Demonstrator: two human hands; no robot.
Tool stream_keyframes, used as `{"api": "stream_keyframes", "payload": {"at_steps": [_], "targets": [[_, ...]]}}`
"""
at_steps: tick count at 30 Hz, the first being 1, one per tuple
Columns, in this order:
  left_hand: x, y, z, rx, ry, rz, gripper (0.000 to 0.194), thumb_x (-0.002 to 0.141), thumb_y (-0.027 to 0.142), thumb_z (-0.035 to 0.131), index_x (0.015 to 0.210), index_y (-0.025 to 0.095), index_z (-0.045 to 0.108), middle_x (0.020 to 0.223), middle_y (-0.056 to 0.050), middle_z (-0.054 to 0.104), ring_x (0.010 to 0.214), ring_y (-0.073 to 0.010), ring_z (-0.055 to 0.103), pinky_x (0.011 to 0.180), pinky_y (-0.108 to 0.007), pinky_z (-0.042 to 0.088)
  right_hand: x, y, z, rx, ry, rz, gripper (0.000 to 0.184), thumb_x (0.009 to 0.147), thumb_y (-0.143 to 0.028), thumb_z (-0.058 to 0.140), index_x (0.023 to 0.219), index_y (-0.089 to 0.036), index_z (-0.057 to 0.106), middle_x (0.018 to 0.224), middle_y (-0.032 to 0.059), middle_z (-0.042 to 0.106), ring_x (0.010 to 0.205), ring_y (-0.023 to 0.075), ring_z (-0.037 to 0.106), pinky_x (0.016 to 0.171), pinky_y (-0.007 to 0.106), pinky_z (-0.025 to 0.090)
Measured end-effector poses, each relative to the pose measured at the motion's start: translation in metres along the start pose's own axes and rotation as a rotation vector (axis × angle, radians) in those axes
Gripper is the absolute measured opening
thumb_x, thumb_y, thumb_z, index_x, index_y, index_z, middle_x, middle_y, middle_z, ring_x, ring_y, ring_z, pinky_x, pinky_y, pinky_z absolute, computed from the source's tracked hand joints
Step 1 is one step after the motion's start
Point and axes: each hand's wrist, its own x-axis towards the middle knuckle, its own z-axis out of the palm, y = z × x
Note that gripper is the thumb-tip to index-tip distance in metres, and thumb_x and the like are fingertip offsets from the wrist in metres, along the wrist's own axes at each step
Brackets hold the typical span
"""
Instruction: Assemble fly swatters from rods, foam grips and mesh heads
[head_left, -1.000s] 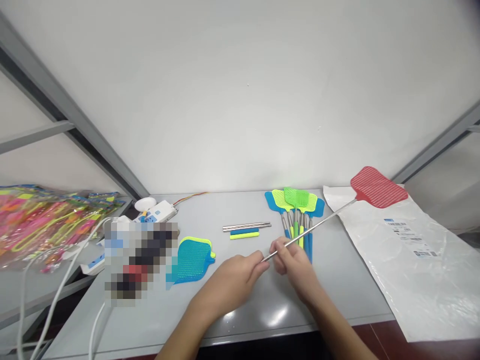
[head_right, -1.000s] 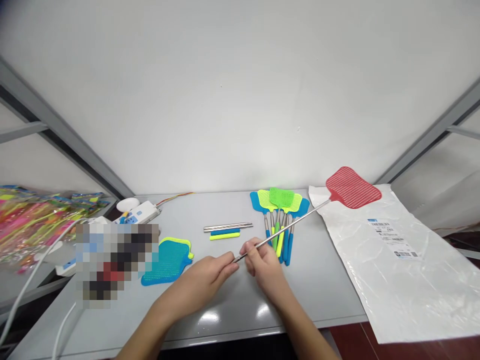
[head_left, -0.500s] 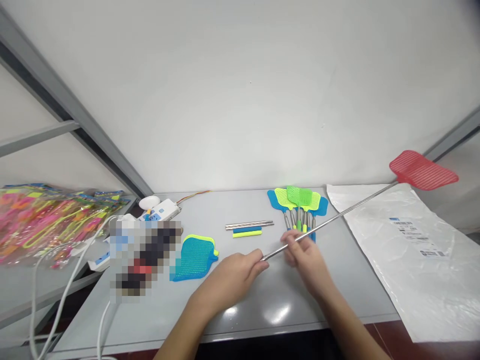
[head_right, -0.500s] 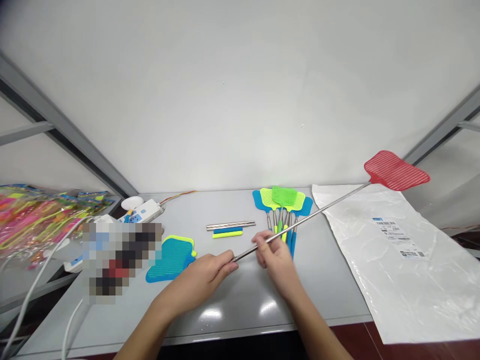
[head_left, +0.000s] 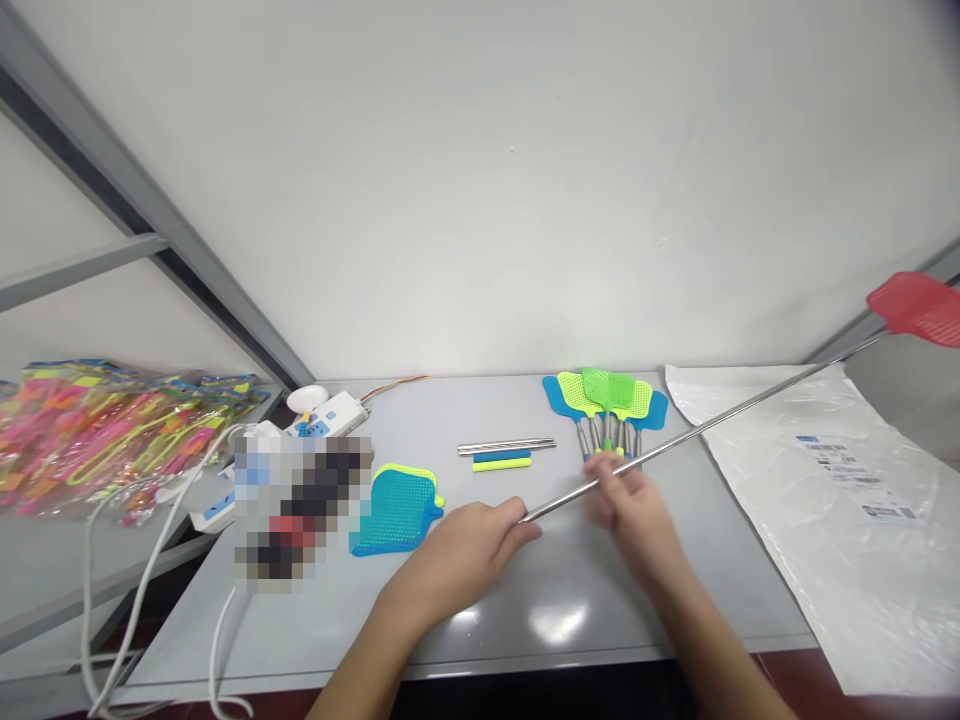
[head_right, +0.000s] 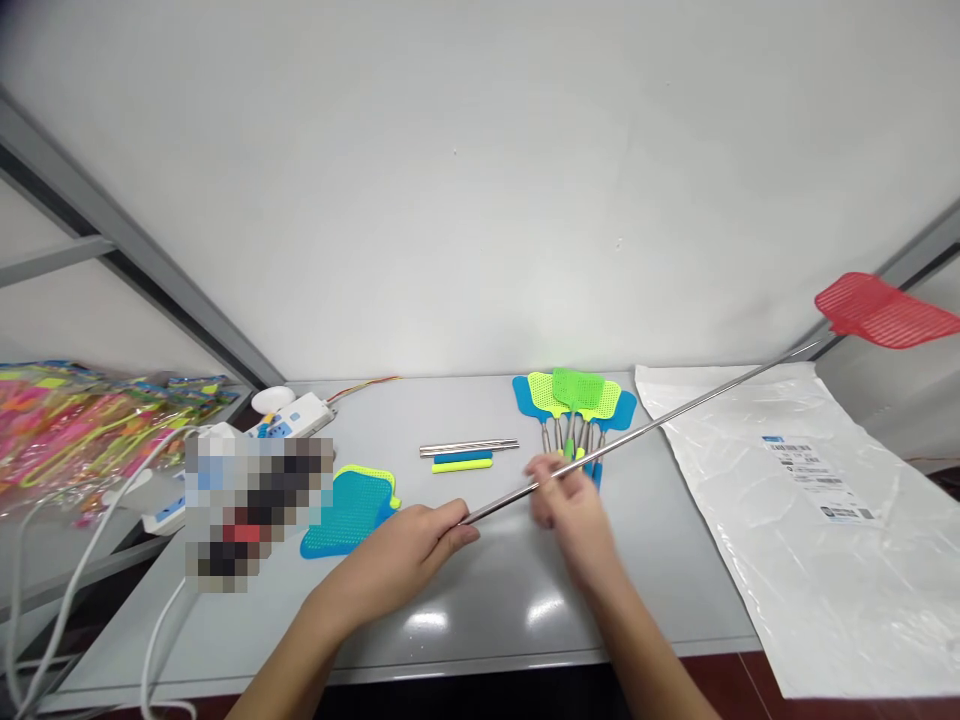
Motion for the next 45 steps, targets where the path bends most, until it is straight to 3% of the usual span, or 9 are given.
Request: {"api": "stream_keyframes", "payload": {"at_steps": [4, 9, 19, 24, 28, 31, 34, 39, 45], "targets": [[0.003, 0.002, -0.003, -0.007, 0.009, 0.024, 0.035, 0.098, 0.049, 0.035, 0.084, 0.024, 0.055, 0.067, 0.001, 0.054, 0.063, -0.0175, 0.051, 0.056, -0.025, 0.025, -0.006, 0.012, 0.012, -0.132, -0.058, 0.026, 0.035, 0.089, -0.052, 0.057, 0.078, -0.019, 0.06, 0.045, -0.0069, 0.034, 0.046, 0.0085, 0.028, 0.047, 0.026, 0.018], [-0.004, -0.002, -0.01, -0.073, -0.011, 0.028, 0.035, 0.097, 0.049, 0.037, 0.081, 0.023, 0.055, 0.063, 0.002, 0.052, 0.058, -0.0161, 0.048, 0.055, -0.025, 0.026, -0.006, 0.001, -0.005, -0.139, -0.029, -0.028, 0.029, 0.088, -0.046, 0.061, 0.081, -0.018, 0.064, 0.047, -0.006, 0.036, 0.048, 0.0095, 0.03, 0.049, 0.027, 0.019], [-0.033, -0.044, -0.017, -0.259, 0.116, -0.13, 0.034, 0.096, 0.046, 0.04, 0.087, 0.022, 0.062, 0.082, 0.0, 0.063, 0.077, -0.0186, 0.056, 0.068, -0.026, 0.037, 0.005, 0.005, -0.014, 0.012, 0.025, 0.021, 0.03, 0.087, -0.047, 0.062, 0.08, -0.018, 0.064, 0.051, -0.006, 0.035, 0.049, 0.0084, 0.03, 0.048, 0.025, 0.026], [-0.046, -0.064, -0.013, -0.45, 0.354, -0.208, 0.023, 0.092, 0.041, 0.053, 0.09, 0.021, 0.065, 0.085, -0.001, 0.064, 0.082, -0.0184, 0.056, 0.075, -0.027, 0.04, 0.012, 0.011, -0.008, 0.138, 0.142, -0.009, 0.04, 0.091, -0.053, 0.052, 0.086, -0.017, 0.068, 0.054, -0.0029, 0.042, 0.051, 0.0102, 0.038, 0.049, 0.025, 0.033], [-0.052, -0.087, 0.001, -0.738, 0.643, -0.267, 0.02, 0.084, 0.039, 0.067, 0.09, 0.02, 0.065, 0.074, 0.001, 0.061, 0.069, -0.0138, 0.053, 0.066, -0.025, 0.04, 0.013, 0.019, -0.011, 0.228, 0.246, -0.055, 0.027, 0.087, -0.044, 0.063, 0.081, -0.018, 0.066, 0.055, -0.0061, 0.034, 0.05, 0.0076, 0.033, 0.048, 0.022, 0.033], [-0.047, -0.095, 0.009, -1.085, 0.837, -0.146, 0.021, 0.085, 0.038, 0.067, 0.095, 0.021, 0.063, 0.053, 0.007, 0.045, 0.05, -0.009, 0.043, 0.056, -0.022, 0.037, 0.011, 0.026, -0.013, 0.234, 0.241, -0.023, 0.027, 0.085, -0.043, 0.067, 0.077, -0.017, 0.065, 0.053, -0.0073, 0.032, 0.047, 0.0065, 0.03, 0.045, 0.021, 0.03], [-0.034, -0.091, 0.009, -1.317, 0.982, -0.034, 0.021, 0.082, 0.035, 0.07, 0.095, 0.02, 0.064, 0.05, 0.009, 0.044, 0.046, -0.0074, 0.043, 0.06, -0.024, 0.043, 0.007, 0.03, -0.013, 0.239, 0.205, 0.01, 0.029, 0.085, -0.045, 0.066, 0.081, -0.016, 0.066, 0.051, -0.0076, 0.033, 0.044, 0.0059, 0.029, 0.042, 0.021, 0.027], [-0.014, -0.073, 0.004, -1.536, 1.126, 0.054, 0.023, 0.081, 0.037, 0.072, 0.092, 0.017, 0.066, 0.059, 0.008, 0.046, 0.043, -0.004, 0.04, 0.057, -0.024, 0.048, 0.003, 0.025, -0.012, 0.223, 0.086, -0.015, 0.029, 0.087, -0.045, 0.063, 0.09, -0.016, 0.067, 0.053, -0.0052, 0.043, 0.045, 0.0073, 0.038, 0.045, 0.023, 0.033], [-0.019, -0.067, 0.01, -1.571, 1.175, 0.085, 0.025, 0.083, 0.035, 0.071, 0.099, 0.016, 0.066, 0.066, 0.007, 0.047, 0.047, -0.0045, 0.042, 0.056, -0.023, 0.048, -0.002, 0.025, -0.008, 0.166, 0.011, -0.017, 0.026, 0.086, -0.04, 0.066, 0.094, -0.016, 0.067, 0.057, -0.0035, 0.05, 0.05, 0.0091, 0.047, 0.05, 0.024, 0.037]]}}
